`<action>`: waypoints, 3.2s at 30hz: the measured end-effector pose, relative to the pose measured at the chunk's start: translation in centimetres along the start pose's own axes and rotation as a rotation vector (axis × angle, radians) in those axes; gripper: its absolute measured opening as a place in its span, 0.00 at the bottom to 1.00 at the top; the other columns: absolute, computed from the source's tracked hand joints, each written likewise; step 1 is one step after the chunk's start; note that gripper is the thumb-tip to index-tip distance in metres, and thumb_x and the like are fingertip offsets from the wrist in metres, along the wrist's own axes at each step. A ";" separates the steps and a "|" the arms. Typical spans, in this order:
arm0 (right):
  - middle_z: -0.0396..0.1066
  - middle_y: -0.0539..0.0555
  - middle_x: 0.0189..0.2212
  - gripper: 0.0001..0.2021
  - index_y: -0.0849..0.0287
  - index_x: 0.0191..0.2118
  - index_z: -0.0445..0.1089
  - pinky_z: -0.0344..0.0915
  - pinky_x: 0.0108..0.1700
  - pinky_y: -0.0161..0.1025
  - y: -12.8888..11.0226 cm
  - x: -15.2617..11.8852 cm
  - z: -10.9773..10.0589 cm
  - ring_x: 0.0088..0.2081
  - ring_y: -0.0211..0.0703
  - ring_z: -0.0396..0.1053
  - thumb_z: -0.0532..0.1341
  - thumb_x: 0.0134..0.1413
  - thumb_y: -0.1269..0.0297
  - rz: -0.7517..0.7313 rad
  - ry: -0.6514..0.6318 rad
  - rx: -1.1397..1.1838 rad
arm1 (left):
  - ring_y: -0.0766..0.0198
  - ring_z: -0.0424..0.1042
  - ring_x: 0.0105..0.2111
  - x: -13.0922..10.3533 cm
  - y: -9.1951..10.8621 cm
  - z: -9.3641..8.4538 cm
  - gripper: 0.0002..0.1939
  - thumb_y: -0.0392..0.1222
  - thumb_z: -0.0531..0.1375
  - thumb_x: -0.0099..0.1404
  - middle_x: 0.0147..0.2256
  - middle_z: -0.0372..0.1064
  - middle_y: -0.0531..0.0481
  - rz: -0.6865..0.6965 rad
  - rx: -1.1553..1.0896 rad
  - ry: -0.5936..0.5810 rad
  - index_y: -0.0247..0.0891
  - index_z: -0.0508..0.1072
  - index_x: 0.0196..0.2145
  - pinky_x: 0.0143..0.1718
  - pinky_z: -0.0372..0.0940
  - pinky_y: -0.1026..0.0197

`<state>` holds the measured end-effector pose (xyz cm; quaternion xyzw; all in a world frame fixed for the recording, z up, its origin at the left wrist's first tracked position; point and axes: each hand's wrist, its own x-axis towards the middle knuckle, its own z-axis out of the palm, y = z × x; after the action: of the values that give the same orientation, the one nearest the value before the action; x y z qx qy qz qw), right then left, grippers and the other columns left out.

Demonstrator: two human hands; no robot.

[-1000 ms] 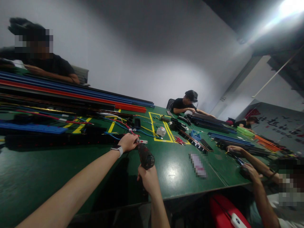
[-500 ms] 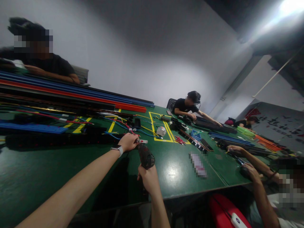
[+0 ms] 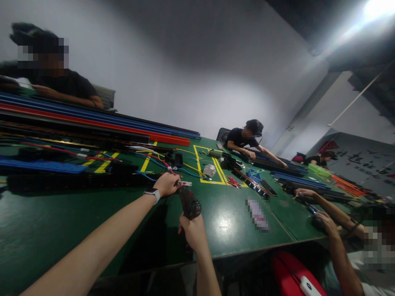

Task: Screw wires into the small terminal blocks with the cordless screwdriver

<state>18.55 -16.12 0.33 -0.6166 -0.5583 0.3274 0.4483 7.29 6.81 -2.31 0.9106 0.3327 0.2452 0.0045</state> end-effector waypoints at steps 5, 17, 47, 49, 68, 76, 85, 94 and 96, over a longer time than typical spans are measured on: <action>0.68 0.50 0.19 0.11 0.58 0.21 0.64 0.57 0.27 0.33 0.1 0.1 0.0 0.24 0.39 0.65 0.53 0.51 0.68 0.023 0.010 -0.008 | 0.52 0.74 0.39 0.0 0.0 0.0 0.14 0.50 0.56 0.63 0.36 0.76 0.42 -0.004 0.002 -0.001 0.39 0.73 0.39 0.46 0.62 0.51; 0.68 0.50 0.19 0.09 0.58 0.21 0.65 0.58 0.28 0.33 0.2 0.2 0.0 0.24 0.39 0.66 0.54 0.49 0.69 0.028 0.005 -0.016 | 0.52 0.75 0.39 0.0 -0.2 0.3 0.13 0.49 0.56 0.63 0.36 0.76 0.43 0.023 0.002 0.037 0.41 0.73 0.40 0.45 0.62 0.51; 0.77 0.59 0.41 0.19 0.54 0.44 0.72 0.61 0.37 0.40 1.9 3.0 -11.8 0.43 0.56 0.75 0.63 0.50 0.48 0.304 0.102 -0.997 | 0.53 0.74 0.40 -0.2 0.4 -0.7 0.15 0.52 0.54 0.66 0.39 0.77 0.43 -0.035 -0.037 0.020 0.42 0.74 0.42 0.45 0.61 0.52; 0.77 0.59 0.41 0.21 0.53 0.44 0.73 0.62 0.37 0.41 2.5 3.8 -12.3 0.42 0.56 0.75 0.64 0.48 0.46 0.304 0.074 -0.994 | 0.53 0.74 0.39 -0.1 0.5 -0.8 0.15 0.52 0.54 0.66 0.38 0.77 0.43 -0.035 -0.040 0.014 0.41 0.74 0.41 0.45 0.61 0.52; 0.78 0.57 0.37 0.19 0.60 0.43 0.77 0.66 0.38 0.37 5.0 9.4 -19.0 0.37 0.48 0.75 0.66 0.49 0.51 0.308 -0.018 -0.795 | 0.52 0.73 0.38 0.1 0.2 -0.5 0.16 0.54 0.55 0.65 0.39 0.76 0.42 -0.047 -0.032 -0.013 0.41 0.75 0.41 0.44 0.63 0.52; 0.68 0.64 0.55 0.21 0.63 0.56 0.71 0.57 0.56 0.38 6.9 14.1 -23.8 0.56 0.50 0.65 0.54 0.58 0.73 0.280 0.218 -0.939 | 0.53 0.73 0.40 0.1 0.2 -0.4 0.16 0.53 0.55 0.65 0.38 0.76 0.42 -0.050 -0.059 -0.005 0.42 0.75 0.42 0.45 0.62 0.53; 0.59 0.65 0.62 0.27 0.60 0.61 0.64 0.54 0.59 0.47 10.4 16.9 -23.5 0.61 0.55 0.58 0.53 0.56 0.76 0.398 0.250 -1.013 | 0.55 0.70 0.40 -0.3 -0.2 -0.3 0.11 0.46 0.52 0.68 0.40 0.74 0.44 -0.037 -0.138 0.029 0.40 0.71 0.42 0.46 0.61 0.53; 0.66 0.70 0.53 0.17 0.61 0.53 0.70 0.57 0.54 0.55 10.0 16.4 -23.7 0.57 0.62 0.62 0.55 0.60 0.65 0.461 0.348 -0.984 | 0.54 0.67 0.45 -0.9 -1.6 1.2 0.16 0.48 0.49 0.71 0.44 0.71 0.40 -0.062 -0.298 0.147 0.36 0.68 0.47 0.48 0.63 0.53; 0.68 0.72 0.50 0.16 0.64 0.51 0.71 0.59 0.52 0.55 9.2 16.3 -23.7 0.55 0.62 0.64 0.55 0.61 0.64 0.438 0.375 -0.958 | 0.54 0.68 0.45 -0.9 -1.7 1.5 0.16 0.49 0.49 0.71 0.43 0.70 0.40 -0.060 -0.341 0.168 0.36 0.68 0.47 0.48 0.63 0.52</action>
<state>46.23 -4.35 2.51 -0.9007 -0.4141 0.0072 0.1313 6.34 7.86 -4.27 0.8626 0.3124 0.3731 0.1383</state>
